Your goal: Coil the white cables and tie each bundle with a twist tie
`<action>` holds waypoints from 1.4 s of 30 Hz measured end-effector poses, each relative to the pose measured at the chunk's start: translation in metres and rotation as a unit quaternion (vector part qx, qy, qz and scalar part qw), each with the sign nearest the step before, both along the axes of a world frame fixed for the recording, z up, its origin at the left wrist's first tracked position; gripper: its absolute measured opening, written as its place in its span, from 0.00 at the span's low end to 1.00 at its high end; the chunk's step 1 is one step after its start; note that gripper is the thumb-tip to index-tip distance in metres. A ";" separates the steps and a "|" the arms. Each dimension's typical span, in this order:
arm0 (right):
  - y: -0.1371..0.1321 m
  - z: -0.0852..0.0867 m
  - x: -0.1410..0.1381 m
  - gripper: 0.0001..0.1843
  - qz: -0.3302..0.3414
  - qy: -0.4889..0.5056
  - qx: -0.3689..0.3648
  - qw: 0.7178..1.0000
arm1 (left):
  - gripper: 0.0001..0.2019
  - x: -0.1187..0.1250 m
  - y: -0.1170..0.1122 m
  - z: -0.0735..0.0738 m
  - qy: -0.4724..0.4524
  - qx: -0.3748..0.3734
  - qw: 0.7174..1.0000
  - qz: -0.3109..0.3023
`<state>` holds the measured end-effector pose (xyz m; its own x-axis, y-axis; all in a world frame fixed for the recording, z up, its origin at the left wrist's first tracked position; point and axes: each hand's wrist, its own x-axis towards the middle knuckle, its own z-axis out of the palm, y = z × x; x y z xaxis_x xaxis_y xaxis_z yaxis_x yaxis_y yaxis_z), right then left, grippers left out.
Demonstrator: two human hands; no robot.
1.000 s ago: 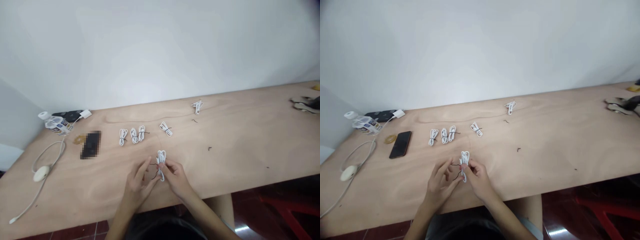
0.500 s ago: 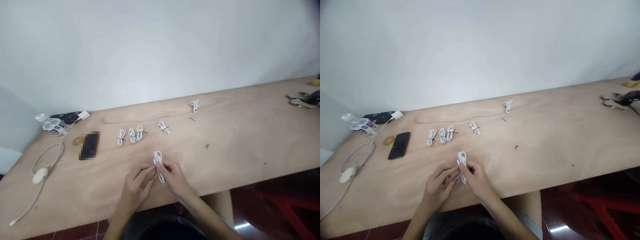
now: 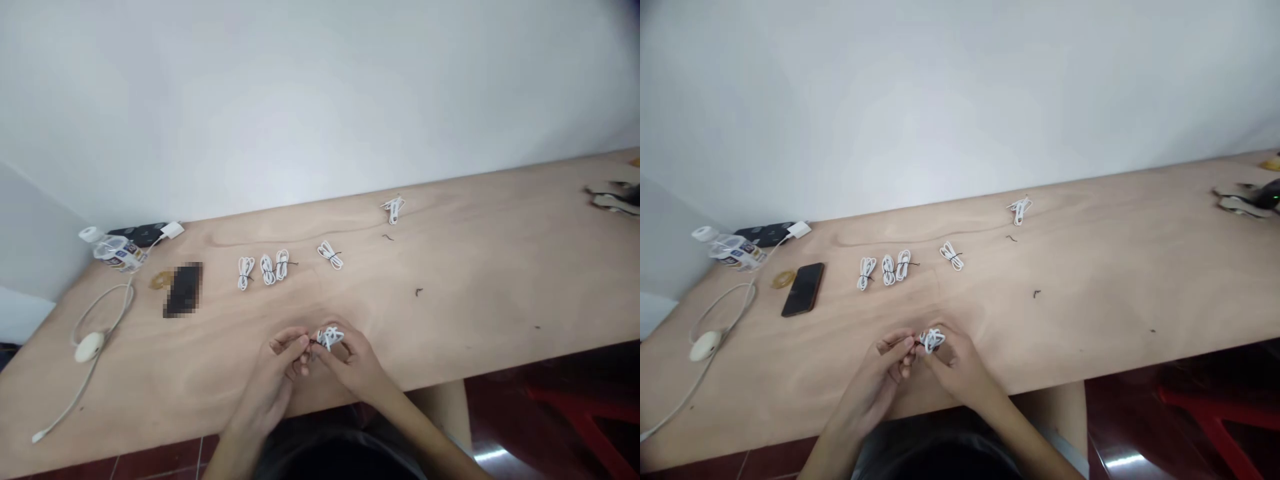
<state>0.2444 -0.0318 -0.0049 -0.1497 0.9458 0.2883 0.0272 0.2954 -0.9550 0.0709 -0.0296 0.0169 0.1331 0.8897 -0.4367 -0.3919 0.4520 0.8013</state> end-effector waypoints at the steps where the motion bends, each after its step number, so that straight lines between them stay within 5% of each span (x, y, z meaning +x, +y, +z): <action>1: 0.000 -0.001 0.001 0.06 -0.007 -0.003 -0.008 1.000 | 0.18 0.001 0.000 -0.001 0.017 0.015 1.000 -0.004; 5: 0.002 -0.004 0.005 0.10 -0.047 0.015 -0.086 0.995 | 0.12 0.001 0.000 -0.006 0.200 0.176 0.962 -0.053; 9: 0.006 -0.006 0.009 0.12 -0.053 0.030 -0.143 0.988 | 0.08 -0.008 0.000 -0.008 0.371 0.387 0.838 -0.097; 11: 0.006 -0.006 0.010 0.12 -0.046 0.027 -0.147 0.988 | 0.08 -0.010 0.000 -0.006 0.407 0.421 0.803 -0.112; 13: 0.005 -0.005 0.011 0.12 -0.035 0.033 -0.142 0.989 | 0.09 -0.008 0.000 -0.003 0.403 0.382 0.822 -0.126; 15: 0.003 -0.002 0.011 0.11 -0.023 0.040 -0.123 0.991 | 0.10 -0.003 -0.001 0.000 0.332 0.297 0.886 -0.131; 18: 0.001 0.001 0.013 0.08 -0.003 0.038 -0.064 0.997 | 0.15 0.003 -0.001 0.002 0.103 0.113 0.981 -0.117; 22: 0.001 0.001 0.014 0.05 0.017 0.045 -0.046 0.998 | 0.14 0.008 -0.002 -0.001 -0.080 -0.039 0.988 -0.125; 26: 0.002 -0.002 0.012 0.07 -0.018 0.052 -0.104 0.993 | 0.15 0.008 -0.004 -0.005 0.072 0.097 0.984 -0.131; 28: 0.003 -0.003 0.011 0.08 -0.036 0.048 -0.122 0.991 | 0.13 0.003 -0.004 -0.005 0.225 0.226 0.937 -0.144; 33: 0.004 -0.002 0.013 0.10 -0.035 0.002 -0.154 0.987 | 0.10 -0.015 0.002 -0.010 0.454 0.461 0.745 -0.162; 36: 0.002 0.001 0.014 0.11 -0.011 0.009 -0.218 0.976 | 0.11 -0.019 0.003 -0.013 0.497 0.498 0.693 -0.154; 38: 0.000 0.005 0.015 0.12 0.010 0.012 -0.245 0.969 | 0.13 -0.016 0.000 -0.013 0.482 0.477 0.720 -0.145; 42: -0.003 0.013 0.016 0.10 0.016 0.008 -0.193 0.981 | 0.16 -0.001 -0.007 -0.007 0.367 0.306 0.871 -0.112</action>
